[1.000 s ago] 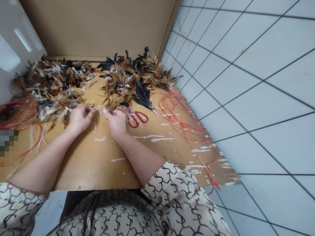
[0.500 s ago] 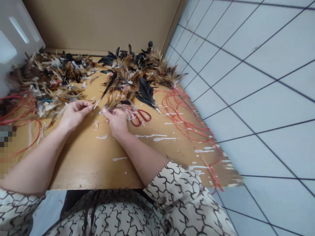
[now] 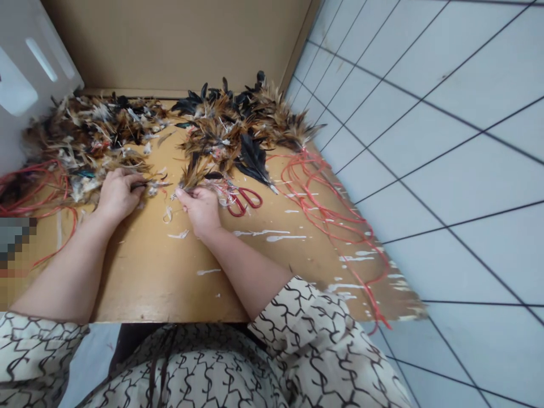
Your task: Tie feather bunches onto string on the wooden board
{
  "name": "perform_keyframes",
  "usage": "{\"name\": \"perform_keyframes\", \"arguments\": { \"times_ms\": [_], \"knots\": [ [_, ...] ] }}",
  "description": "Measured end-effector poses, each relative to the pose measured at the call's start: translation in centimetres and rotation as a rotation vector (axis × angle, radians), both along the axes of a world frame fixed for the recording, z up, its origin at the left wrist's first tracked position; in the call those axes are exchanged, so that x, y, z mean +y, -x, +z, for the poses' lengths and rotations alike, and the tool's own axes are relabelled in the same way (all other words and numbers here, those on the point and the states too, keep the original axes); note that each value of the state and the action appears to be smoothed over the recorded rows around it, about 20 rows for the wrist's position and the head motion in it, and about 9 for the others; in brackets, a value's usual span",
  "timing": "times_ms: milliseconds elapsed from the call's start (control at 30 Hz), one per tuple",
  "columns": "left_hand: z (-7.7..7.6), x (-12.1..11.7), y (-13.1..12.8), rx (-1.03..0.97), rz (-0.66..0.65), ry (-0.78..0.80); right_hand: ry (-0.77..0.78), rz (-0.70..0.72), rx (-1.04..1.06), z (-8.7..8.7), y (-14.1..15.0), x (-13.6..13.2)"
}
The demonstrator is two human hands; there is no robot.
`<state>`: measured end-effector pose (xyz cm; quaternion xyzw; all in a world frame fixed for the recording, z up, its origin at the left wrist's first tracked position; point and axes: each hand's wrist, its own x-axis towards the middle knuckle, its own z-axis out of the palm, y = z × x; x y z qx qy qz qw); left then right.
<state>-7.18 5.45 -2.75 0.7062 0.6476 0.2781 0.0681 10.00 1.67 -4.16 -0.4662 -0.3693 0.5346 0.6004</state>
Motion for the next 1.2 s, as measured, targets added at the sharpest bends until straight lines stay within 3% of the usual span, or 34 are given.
{"name": "perform_keyframes", "arguments": {
  "times_ms": [100,200,300,433,600,1200],
  "knots": [
    [0.1,-0.2,-0.5,0.052,0.017,0.026,-0.007,0.009,-0.003,0.0,0.1,-0.1],
    [0.4,-0.1,-0.5,-0.027,0.039,-0.009,0.003,0.012,0.004,0.0,0.1,-0.1],
    [0.9,-0.2,-0.6,-0.322,0.062,0.013,0.007,0.013,0.007,0.0,0.1,0.0],
    [1.6,-0.9,-1.6,-0.837,0.055,0.169,-0.004,0.036,0.010,0.0,0.1,-0.1],
    [2.2,-2.3,-3.6,-1.146,-0.084,0.282,-0.012,0.093,0.020,0.0,0.0,-0.2],
    [1.9,-2.9,-4.1,-0.969,-0.251,0.464,-0.040,0.146,0.069,0.0,-0.1,-0.2]
  ]
}}
